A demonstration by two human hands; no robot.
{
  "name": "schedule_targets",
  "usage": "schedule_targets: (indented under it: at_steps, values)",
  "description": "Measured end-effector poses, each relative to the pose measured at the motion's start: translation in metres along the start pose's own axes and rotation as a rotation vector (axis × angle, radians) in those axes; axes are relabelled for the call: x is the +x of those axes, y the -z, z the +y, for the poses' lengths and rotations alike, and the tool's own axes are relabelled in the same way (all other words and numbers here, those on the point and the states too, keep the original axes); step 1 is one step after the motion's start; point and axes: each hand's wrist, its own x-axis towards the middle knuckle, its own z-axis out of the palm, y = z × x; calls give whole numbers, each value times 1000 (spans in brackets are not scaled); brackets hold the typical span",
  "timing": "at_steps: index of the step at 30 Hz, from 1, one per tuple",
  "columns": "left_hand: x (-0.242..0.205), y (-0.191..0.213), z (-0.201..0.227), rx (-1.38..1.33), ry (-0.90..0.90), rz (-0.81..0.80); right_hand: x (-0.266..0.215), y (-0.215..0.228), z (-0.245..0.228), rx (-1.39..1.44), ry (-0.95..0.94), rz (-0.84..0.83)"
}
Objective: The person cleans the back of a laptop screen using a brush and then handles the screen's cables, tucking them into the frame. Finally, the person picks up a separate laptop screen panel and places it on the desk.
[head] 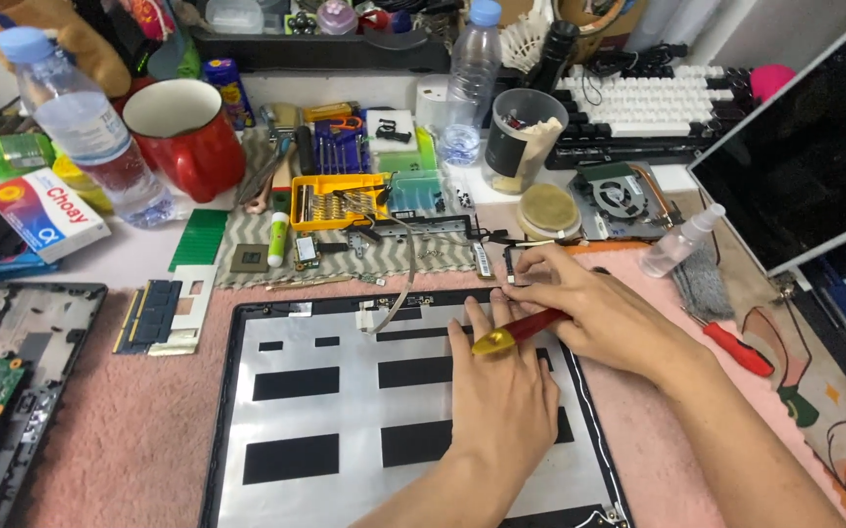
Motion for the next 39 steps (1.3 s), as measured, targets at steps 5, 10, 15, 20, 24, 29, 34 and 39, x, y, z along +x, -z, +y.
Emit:
schedule_targets:
  at_steps: [5, 10, 15, 20, 24, 29, 34, 39]
  values:
    - [-10, 3, -10, -98, 35, 222, -3, 2, 8, 126, -45, 220]
    - [-8, 18, -31, -148, -54, 161, -7, 16, -2, 393, -10, 573]
    - [-2, 13, -43, -348, -106, 309, -15, 23, -23, 630, -216, 687]
    - [-7, 20, -52, -552, -173, 393, -6, 36, -30, 602, -274, 657]
    - [-20, 21, -46, -581, -190, 400, -3, 47, -31, 436, -432, 416]
    - [-25, 12, -34, -555, -192, 377, 23, 28, -28, 147, -241, 226]
    - [-30, -9, -21, -416, -195, 463, 40, 31, -28, 36, -198, -158]
    - [-33, -5, -18, -376, -230, 543, 44, 35, -33, 103, -95, -97]
